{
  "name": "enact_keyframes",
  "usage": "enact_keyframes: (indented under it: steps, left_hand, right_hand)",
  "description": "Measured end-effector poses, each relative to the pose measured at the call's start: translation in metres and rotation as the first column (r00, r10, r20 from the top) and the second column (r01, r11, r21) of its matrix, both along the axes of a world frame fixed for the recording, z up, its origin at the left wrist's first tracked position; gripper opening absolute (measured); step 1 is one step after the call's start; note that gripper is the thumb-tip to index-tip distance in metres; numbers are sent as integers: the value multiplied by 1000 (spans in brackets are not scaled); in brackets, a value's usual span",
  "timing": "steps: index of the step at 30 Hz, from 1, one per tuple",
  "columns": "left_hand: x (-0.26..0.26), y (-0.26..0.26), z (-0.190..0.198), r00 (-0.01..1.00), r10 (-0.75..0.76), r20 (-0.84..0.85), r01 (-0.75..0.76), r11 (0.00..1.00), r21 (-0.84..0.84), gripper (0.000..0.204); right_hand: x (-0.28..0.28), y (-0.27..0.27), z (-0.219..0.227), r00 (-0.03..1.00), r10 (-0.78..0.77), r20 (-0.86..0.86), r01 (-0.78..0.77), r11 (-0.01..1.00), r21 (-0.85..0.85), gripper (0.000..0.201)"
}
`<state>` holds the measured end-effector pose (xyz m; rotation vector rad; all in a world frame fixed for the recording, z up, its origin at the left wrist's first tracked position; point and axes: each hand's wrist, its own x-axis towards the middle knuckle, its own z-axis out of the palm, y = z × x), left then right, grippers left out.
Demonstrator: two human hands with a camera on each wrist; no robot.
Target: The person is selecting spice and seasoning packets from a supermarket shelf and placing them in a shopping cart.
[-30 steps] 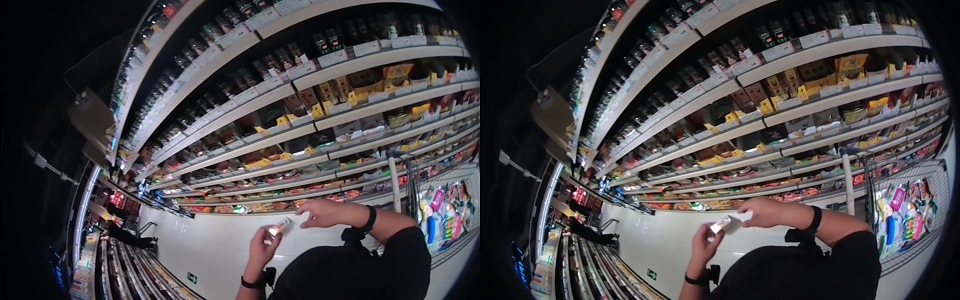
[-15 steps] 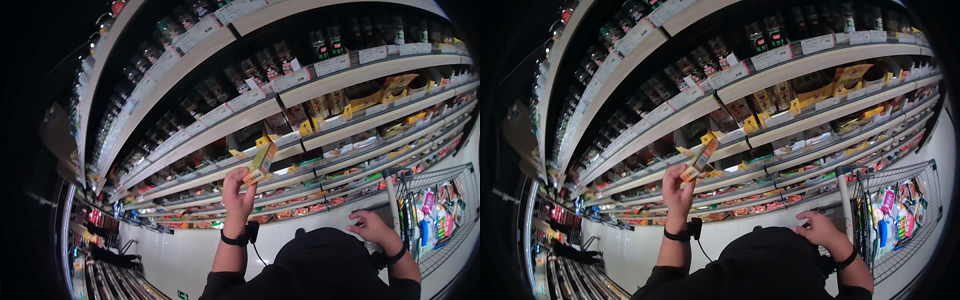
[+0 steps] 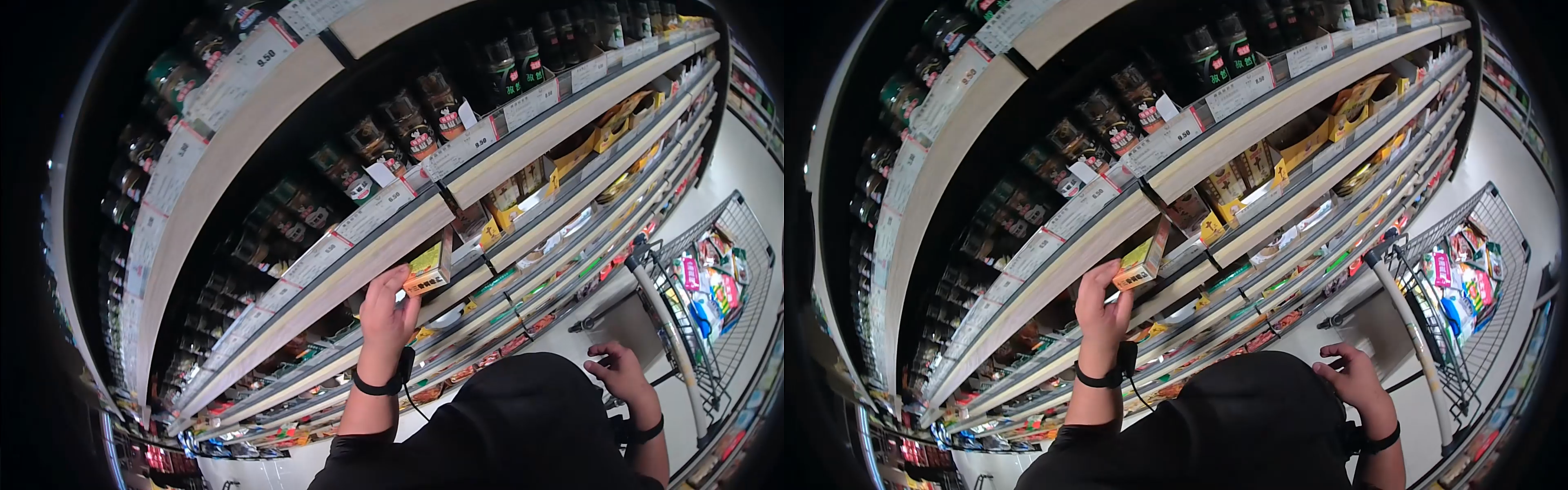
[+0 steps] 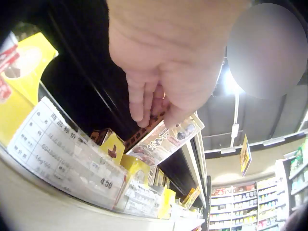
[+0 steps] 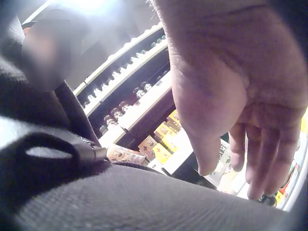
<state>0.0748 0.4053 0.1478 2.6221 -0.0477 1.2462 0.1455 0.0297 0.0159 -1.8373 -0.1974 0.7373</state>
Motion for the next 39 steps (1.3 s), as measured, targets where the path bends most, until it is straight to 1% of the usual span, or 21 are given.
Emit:
enact_keyframes:
  steps: [2,6,7,8,10,11,14,15,18,19,22,23,26,29,30,33,34,36,38,39]
  left_hand:
    - [2,6,-7,1000,14,-17,-13,999,37,36]
    - [5,16,-17,990,133,-42,-131,990,59,32]
    - [7,21,-19,992,124,-8,-123,992,36,33]
    - [11,24,-21,993,119,-21,-120,993,-25,32]
    - [17,26,-23,992,113,-48,-119,982,-149,32]
    - [21,20,-20,988,136,-68,-148,962,-230,31]
    - [26,20,-18,951,223,-212,-274,929,-249,32]
    - [28,31,-29,924,274,-266,-333,918,-214,33]
    - [34,46,-42,948,235,-213,-267,954,-137,36]
    - [39,49,-46,978,107,-181,-167,919,-356,33]
    - [48,46,-35,988,53,-146,-110,900,-422,27]
    - [48,37,-27,984,101,-147,-150,915,-374,22]
    - [48,24,-8,971,151,-187,-178,974,-139,31]
    - [55,32,-18,979,148,-138,-176,959,-223,29]
    - [57,34,-21,980,147,-132,-175,955,-239,29]
    - [60,37,-23,979,144,-141,-174,957,-231,28]
    - [61,38,-25,981,144,-128,-170,960,-222,28]
    - [62,31,-21,974,196,-117,-211,968,-136,26]
    - [63,14,-7,949,296,-107,-296,955,19,24]
    - [64,14,-9,954,279,-114,-286,957,-46,22]
  right_hand:
    - [-4,8,-10,999,-15,40,14,1000,27,34]
    - [-7,18,-10,998,-41,40,41,999,8,33]
    - [-7,19,-7,998,-53,25,53,999,-5,33]
    - [-8,20,-5,998,-64,11,64,998,-18,33]
    - [-8,22,-9,996,-86,-7,86,996,12,32]
    - [-7,22,-11,995,-96,-16,96,995,26,32]
    - [-6,22,-15,995,-98,-7,98,995,36,31]
    - [-6,21,-15,995,-102,-14,102,994,28,30]
    - [-4,19,-13,994,-104,-32,105,994,11,29]
    - [-3,18,-12,994,-101,-33,101,995,6,29]
    - [-1,11,-18,994,-102,-39,103,995,12,29]
    - [0,9,-20,994,-104,-42,105,994,19,29]
    - [4,4,-23,993,-101,-61,102,995,18,29]
    - [8,0,-19,994,-89,-67,88,996,-13,30]
    - [9,-2,-21,993,-90,-74,91,996,5,31]
    - [14,-9,-29,993,-85,-84,88,995,36,32]
    - [15,-11,-30,993,-80,-82,82,996,31,32]
    - [18,-16,-31,995,-74,-70,76,997,20,32]
    - [20,-20,-31,996,-74,-50,74,997,6,33]
    - [21,-23,-31,996,-70,-49,71,998,1,33]
